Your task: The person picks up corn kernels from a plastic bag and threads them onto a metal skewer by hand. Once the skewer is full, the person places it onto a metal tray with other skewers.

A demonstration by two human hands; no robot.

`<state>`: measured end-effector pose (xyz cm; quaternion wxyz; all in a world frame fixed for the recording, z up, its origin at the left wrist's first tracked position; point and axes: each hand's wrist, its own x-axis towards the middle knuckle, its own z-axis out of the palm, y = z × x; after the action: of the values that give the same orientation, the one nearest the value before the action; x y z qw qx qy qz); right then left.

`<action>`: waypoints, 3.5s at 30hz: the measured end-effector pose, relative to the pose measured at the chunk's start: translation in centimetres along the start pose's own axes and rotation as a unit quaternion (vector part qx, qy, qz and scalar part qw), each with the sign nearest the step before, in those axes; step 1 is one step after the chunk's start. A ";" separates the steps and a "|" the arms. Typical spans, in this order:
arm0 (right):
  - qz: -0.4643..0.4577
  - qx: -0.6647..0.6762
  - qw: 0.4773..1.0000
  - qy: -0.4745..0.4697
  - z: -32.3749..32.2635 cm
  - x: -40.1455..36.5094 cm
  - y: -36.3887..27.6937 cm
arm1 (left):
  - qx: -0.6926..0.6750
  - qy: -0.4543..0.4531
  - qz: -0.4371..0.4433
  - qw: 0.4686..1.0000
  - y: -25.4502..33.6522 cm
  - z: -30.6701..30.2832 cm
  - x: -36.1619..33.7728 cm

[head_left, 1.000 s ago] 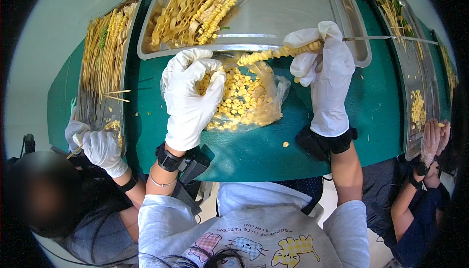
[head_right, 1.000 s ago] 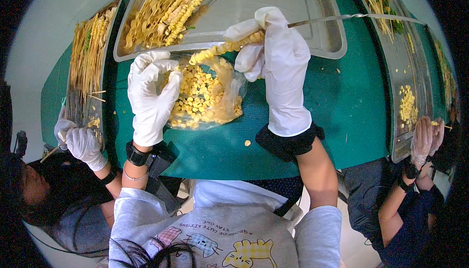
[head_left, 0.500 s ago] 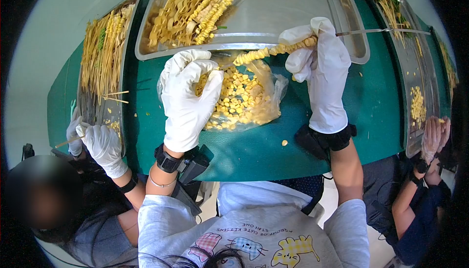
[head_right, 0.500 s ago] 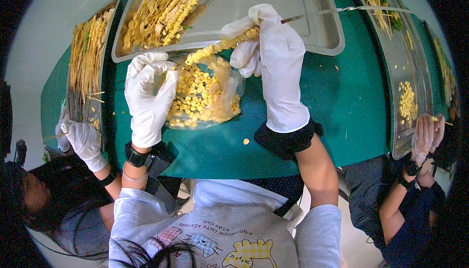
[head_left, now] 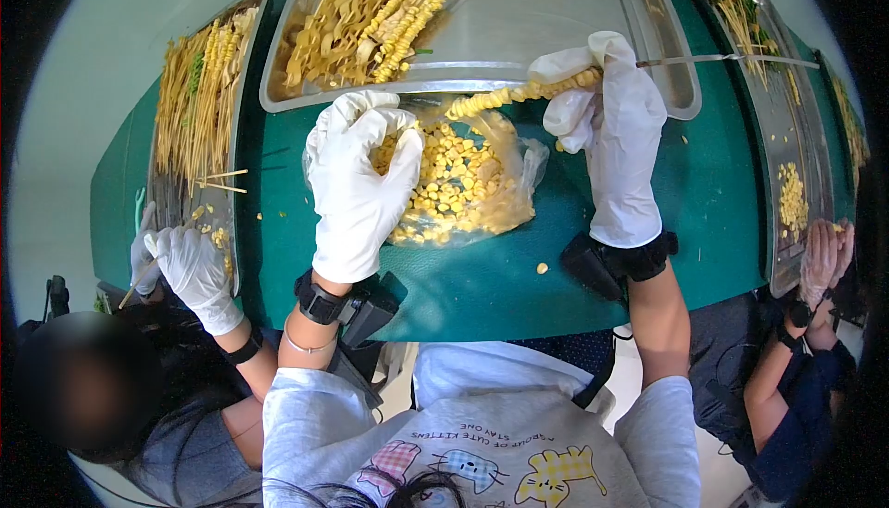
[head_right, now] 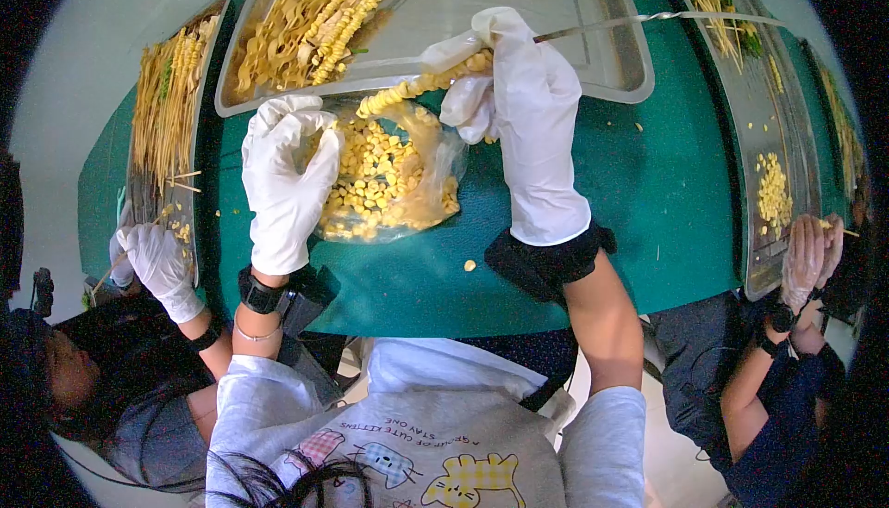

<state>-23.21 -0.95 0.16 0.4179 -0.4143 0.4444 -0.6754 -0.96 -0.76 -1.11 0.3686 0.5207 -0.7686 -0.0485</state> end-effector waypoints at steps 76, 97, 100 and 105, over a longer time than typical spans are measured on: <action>0.056 -0.002 0.998 -0.009 -0.8 0.7 1.3 | 0.052 0.006 0.033 0.998 0.3 -0.3 0.1; -0.044 -0.034 0.998 0.003 -1.3 0.8 1.6 | -0.098 0.052 -0.007 0.994 -0.3 0.3 0.2; -0.159 -0.157 0.975 0.004 -1.9 1.1 3.5 | -0.098 0.048 -0.007 0.994 -0.6 0.4 0.0; -0.175 -0.192 0.966 -0.010 -2.1 1.0 3.6 | -0.059 0.047 -0.003 0.997 -0.5 0.3 -0.1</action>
<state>-24.72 -2.27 -3.65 0.2106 -0.5645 0.4821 -0.6361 -0.73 -1.04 -1.63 0.4343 0.5019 -0.7447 -0.0704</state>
